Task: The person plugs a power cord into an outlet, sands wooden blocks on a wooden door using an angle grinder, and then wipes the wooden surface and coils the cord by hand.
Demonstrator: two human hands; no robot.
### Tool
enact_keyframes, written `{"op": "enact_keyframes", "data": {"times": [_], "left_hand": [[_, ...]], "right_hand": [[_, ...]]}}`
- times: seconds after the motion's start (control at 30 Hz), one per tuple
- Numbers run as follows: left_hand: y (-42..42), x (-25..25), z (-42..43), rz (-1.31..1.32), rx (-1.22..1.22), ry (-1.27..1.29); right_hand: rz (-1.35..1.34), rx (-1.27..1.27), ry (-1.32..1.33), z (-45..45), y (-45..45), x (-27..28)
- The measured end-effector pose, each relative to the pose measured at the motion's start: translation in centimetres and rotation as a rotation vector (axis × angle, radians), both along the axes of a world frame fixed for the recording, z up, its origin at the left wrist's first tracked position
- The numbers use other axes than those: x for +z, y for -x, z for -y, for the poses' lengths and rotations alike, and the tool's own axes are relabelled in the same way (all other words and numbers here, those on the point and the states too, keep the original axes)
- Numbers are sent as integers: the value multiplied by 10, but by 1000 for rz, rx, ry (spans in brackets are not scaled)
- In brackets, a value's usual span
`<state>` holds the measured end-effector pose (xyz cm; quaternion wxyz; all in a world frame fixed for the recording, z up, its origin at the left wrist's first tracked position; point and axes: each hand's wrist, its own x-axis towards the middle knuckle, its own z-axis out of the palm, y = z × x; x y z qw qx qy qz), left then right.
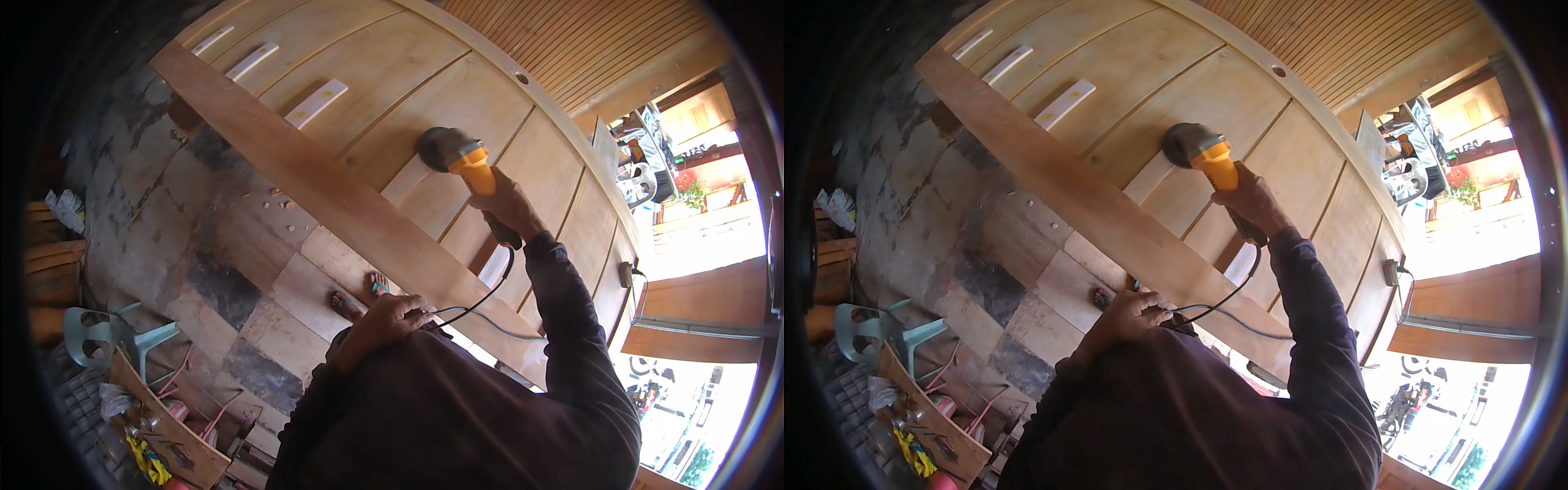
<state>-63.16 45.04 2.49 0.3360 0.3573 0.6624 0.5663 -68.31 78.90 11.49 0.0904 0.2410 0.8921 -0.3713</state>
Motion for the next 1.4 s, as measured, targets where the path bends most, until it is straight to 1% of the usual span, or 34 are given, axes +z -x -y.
{"op": "enact_keyframes", "data": {"times": [0.1, 0.2, 0.4, 0.5, 0.6, 0.7, 0.73, 0.83, 0.93, 1.03, 1.07, 1.13, 1.17, 1.2, 1.23, 1.33, 1.4], "left_hand": [[1, 1, -1, 13, 3, 3], [2, 0, -5, 29, -16, 20], [-2, -8, -5, -3, -24, 0], [2, 1, -3, 6, -24, 35], [7, 8, -2, -27, -47, 82], [6, 9, 1, -86, -50, 55], [6, 9, 1, -92, -44, 46], [6, 6, 1, -83, -37, 48], [8, 9, -1, -89, -46, 81], [8, 2, -3, -109, -38, 73], [8, 2, -3, -117, -33, 66], [7, 3, 0, -125, -23, 59], [6, 2, 0, -76, -28, 68], [5, 1, 0, -27, -32, 77], [4, 1, 1, 20, -35, 85], [2, 3, 2, 93, 1, 51], [0, -1, 1, 55, 37, -26]], "right_hand": [[-42, 11, 43, -2, -15, -3], [-113, 99, -26, 10, -26, -8], [-100, 54, 41, 8, -14, -11], [-120, 120, 18, 8, -23, -17], [-244, 198, -41, 14, -26, -29], [-151, 67, 13, 7, -17, -18], [-160, 57, 6, 3, -15, -16], [-75, 6, 38, 1, -16, -6], [16, 63, 4, 12, -28, -10], [-27, 149, -44, 37, -32, -2], [-34, 163, -23, 38, -30, -2], [-39, 138, 29, 29, -23, -3], [-42, 128, 55, 22, -17, -5], [-66, 108, -14, 9, -10, -14], [-143, 75, 5, -6, -4, -22], [-102, -66, 131, -25, 11, -3], [-112, -133, 186, -32, 8, 2]]}}
